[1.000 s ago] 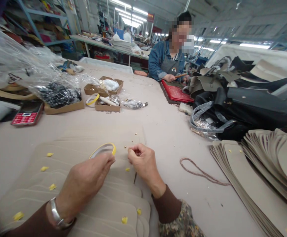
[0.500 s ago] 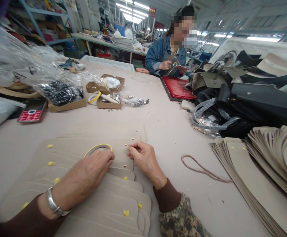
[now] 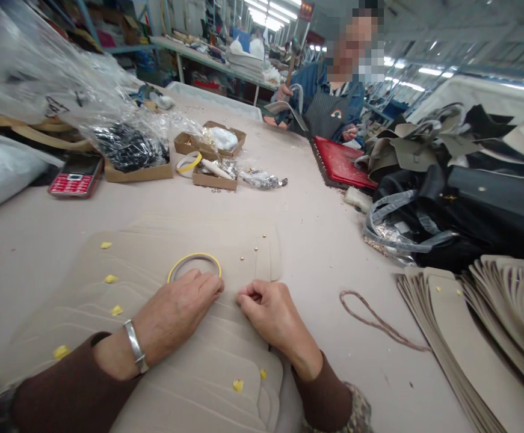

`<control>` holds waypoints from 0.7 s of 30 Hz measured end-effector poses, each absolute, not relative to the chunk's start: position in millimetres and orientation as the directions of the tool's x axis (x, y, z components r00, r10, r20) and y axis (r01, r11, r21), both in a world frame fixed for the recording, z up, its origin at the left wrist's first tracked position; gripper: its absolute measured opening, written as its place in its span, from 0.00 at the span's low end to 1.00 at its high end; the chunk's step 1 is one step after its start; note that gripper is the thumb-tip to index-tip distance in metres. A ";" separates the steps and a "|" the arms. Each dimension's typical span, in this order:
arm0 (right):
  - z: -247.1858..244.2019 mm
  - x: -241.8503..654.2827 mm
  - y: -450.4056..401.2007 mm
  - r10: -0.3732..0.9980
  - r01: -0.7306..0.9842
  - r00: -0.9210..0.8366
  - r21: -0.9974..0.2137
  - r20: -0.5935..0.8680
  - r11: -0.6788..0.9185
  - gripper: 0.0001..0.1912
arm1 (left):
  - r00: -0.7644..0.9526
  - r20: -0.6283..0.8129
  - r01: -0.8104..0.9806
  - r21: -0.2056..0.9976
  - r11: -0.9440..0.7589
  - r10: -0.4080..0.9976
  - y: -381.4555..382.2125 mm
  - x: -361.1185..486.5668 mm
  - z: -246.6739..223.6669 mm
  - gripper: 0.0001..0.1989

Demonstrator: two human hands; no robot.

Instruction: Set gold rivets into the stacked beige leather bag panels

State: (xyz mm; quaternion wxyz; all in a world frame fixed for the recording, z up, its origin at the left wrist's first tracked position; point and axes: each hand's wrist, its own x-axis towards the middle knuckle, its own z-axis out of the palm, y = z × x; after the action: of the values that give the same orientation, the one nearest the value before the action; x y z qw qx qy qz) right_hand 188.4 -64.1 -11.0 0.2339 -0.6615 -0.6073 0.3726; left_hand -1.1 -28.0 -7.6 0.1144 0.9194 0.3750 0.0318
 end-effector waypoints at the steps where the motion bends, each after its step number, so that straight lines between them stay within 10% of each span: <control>1: -10.0 187.0 -63.8 0.984 0.659 -0.024 -0.743 -0.176 -0.116 0.07 | 0.716 -0.023 0.683 0.232 -0.693 0.698 -28.0 -0.9 -7.6 0.08; 11: -15.2 180.8 -64.6 0.994 0.809 -0.093 -0.586 -0.061 0.040 0.06 | 0.718 -0.009 0.677 0.238 -0.696 0.696 -27.5 -1.6 -8.5 0.08; 21: -16.8 190.7 -80.2 0.998 0.724 -0.023 -0.689 -0.055 -0.022 0.05 | 0.711 -0.008 0.683 0.244 -0.688 0.703 -27.0 -2.0 -8.6 0.08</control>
State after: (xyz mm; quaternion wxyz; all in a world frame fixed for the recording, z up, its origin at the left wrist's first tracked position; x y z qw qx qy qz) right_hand 190.7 -80.2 -16.8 0.2414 -0.6560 -0.6565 0.2837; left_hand -2.0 -27.0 -8.6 0.1153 0.9177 0.3777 0.0432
